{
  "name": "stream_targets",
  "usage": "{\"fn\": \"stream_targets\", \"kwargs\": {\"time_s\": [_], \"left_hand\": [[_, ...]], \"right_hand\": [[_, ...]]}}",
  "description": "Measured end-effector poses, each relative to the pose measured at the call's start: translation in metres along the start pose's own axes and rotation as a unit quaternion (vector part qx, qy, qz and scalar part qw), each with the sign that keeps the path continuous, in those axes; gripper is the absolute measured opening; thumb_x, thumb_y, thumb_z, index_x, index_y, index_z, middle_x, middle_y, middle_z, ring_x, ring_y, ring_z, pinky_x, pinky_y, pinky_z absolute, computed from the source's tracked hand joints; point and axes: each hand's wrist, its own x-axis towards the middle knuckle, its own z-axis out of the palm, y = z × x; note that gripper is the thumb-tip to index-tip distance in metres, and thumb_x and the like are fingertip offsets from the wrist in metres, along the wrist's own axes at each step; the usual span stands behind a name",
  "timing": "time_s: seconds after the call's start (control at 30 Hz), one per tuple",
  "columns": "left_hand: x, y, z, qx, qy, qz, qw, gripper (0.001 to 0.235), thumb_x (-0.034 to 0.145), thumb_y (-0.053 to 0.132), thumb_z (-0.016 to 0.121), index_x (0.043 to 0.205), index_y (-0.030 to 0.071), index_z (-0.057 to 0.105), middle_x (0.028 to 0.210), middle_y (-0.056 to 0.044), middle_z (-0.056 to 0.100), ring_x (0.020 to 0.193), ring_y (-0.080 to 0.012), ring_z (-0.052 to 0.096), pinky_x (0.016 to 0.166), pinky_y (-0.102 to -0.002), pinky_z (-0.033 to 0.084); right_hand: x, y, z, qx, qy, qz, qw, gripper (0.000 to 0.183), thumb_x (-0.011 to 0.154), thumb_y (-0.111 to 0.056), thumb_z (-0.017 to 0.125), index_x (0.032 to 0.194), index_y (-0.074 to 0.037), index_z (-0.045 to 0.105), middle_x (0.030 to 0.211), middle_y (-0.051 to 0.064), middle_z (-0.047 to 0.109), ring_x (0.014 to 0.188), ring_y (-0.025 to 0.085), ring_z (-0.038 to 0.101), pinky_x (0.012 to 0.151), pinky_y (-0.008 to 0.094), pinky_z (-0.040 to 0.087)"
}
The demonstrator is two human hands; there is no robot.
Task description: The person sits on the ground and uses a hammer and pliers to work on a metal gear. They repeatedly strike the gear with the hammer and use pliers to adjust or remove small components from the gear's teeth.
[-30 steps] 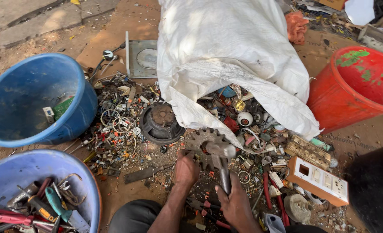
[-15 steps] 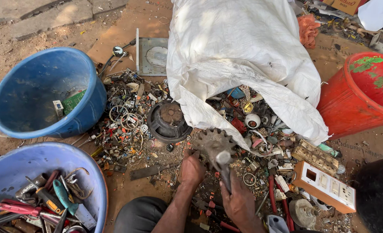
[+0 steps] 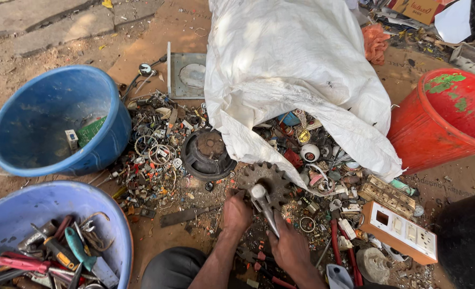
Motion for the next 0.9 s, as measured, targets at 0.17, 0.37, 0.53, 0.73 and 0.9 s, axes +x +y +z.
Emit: {"fn": "stream_targets", "kwargs": {"time_s": [0.17,0.37,0.53,0.73,0.9], "left_hand": [[0.001,-0.009,0.004,-0.074,0.001,-0.062,0.995,0.037,0.085,-0.009,0.063,0.121,-0.003,0.069,0.134,-0.025,0.058,0.081,-0.0274,0.075,0.061,-0.033,0.067],[0.001,-0.004,-0.008,-0.152,0.017,-0.121,0.981,0.031,0.085,-0.001,0.071,0.115,0.001,0.075,0.12,-0.021,0.071,0.09,-0.026,0.076,0.077,-0.034,0.064],[-0.005,-0.003,-0.012,-0.176,0.019,-0.161,0.971,0.036,0.086,-0.002,0.065,0.121,0.002,0.072,0.111,-0.019,0.076,0.086,-0.0276,0.079,0.073,-0.039,0.066],[-0.001,-0.012,0.005,-0.066,0.094,0.004,0.993,0.031,0.082,-0.002,0.072,0.111,0.002,0.08,0.123,-0.024,0.069,0.096,-0.0304,0.073,0.082,-0.039,0.061],[0.009,-0.019,0.022,-0.071,0.028,-0.068,0.995,0.037,0.088,-0.008,0.056,0.117,0.005,0.074,0.131,-0.02,0.062,0.092,-0.0215,0.073,0.059,-0.028,0.062]], "right_hand": [[-0.002,-0.014,-0.023,0.166,-0.034,0.117,0.979,0.072,0.09,-0.022,0.07,0.154,-0.011,0.039,0.07,0.014,0.072,0.049,0.021,0.065,0.045,0.037,0.05],[-0.008,-0.024,-0.037,0.236,-0.042,0.154,0.959,0.07,0.092,-0.02,0.071,0.154,-0.013,0.04,0.067,0.01,0.068,0.046,0.016,0.057,0.042,0.036,0.043],[-0.01,-0.031,-0.034,0.245,-0.024,0.129,0.961,0.069,0.09,-0.018,0.071,0.153,-0.012,0.042,0.067,0.008,0.067,0.046,0.016,0.055,0.042,0.036,0.041],[-0.01,-0.027,-0.029,0.229,-0.015,0.078,0.97,0.071,0.09,-0.018,0.072,0.153,-0.007,0.042,0.072,0.013,0.068,0.051,0.018,0.062,0.047,0.036,0.047],[-0.01,-0.016,-0.019,0.216,0.006,0.081,0.973,0.075,0.091,-0.022,0.068,0.157,-0.006,0.039,0.079,0.018,0.074,0.058,0.022,0.071,0.051,0.037,0.054]]}}
